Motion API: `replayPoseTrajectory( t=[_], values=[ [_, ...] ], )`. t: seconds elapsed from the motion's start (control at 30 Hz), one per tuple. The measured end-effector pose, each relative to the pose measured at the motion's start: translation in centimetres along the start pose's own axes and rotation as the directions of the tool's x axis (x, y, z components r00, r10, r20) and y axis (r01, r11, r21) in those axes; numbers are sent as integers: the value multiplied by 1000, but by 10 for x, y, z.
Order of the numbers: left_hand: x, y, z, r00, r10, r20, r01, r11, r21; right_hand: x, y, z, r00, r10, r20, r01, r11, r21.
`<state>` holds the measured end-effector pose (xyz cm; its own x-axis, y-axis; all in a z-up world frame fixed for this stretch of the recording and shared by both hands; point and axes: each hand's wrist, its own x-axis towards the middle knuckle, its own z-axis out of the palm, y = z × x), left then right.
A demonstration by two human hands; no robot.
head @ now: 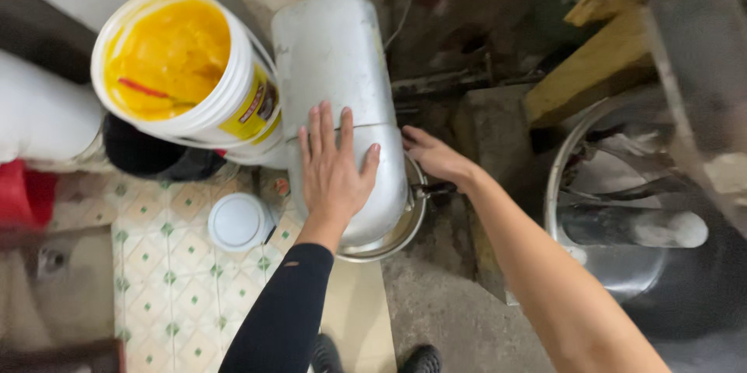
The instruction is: The person operates an industrial stand mixer to combine ingredients for dough, adding oil and flour to the mixing bowl while it is running.
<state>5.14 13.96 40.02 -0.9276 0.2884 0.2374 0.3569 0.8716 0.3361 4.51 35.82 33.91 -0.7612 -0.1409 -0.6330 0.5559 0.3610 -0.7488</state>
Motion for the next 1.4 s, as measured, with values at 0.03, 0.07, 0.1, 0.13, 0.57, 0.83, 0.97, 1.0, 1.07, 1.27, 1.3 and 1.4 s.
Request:
replayPoseTrajectory(
  t=[0.03, 0.07, 0.1, 0.13, 0.57, 0.83, 0.97, 1.0, 1.07, 1.27, 1.3, 1.4],
  values=[
    [0, -1, 0, 1000, -18, 6, 18, 1000, 10, -3, -2, -1, 999, -11, -44, 12, 1000, 26],
    [2, -1, 2, 1000, -3, -3, 3, 1000, 4, -6, -3, 0, 995, -18, -95, 23, 998, 52],
    [0, -1, 2, 1000, 12, -12, -12, 1000, -1, -7, -5, 3, 997, -14, -80, 18, 999, 51],
    [0, -1, 2, 1000, 6, -9, -6, 1000, -3, -11, -7, 1, 996, 36, -85, -33, 999, 28],
    [-1, -3, 4, 998, 5, -61, -7, 999, -44, -18, -3, 11, 927, 21, -375, -275, 719, -638],
    [-4, -5, 6, 998, 18, -64, -22, 999, -48, -32, -22, 14, 823, 554, -124, -549, 722, -421],
    [-3, -5, 6, 998, 19, -54, -21, 999, -39, -10, 15, 7, 840, 543, -1, -518, 802, -298],
    [-3, -5, 6, 998, 21, -52, -23, 999, -38, -5, 23, 7, 840, 542, -4, -519, 802, -295],
    [-2, -5, 6, 999, 23, -48, -25, 999, -37, -2, 39, 12, 882, 466, -73, -460, 817, -347],
    [-2, -4, 4, 999, 17, -46, -19, 999, -46, -33, 90, 42, 919, -181, -351, -51, 826, -561],
    [-2, -4, 4, 999, 18, -52, -20, 999, -44, -39, 92, 47, 919, -180, -352, -51, 829, -557],
    [-2, -4, 5, 998, 29, -60, -32, 998, -47, -52, 90, 60, 877, -177, -446, -57, 884, -464]
  ],
)
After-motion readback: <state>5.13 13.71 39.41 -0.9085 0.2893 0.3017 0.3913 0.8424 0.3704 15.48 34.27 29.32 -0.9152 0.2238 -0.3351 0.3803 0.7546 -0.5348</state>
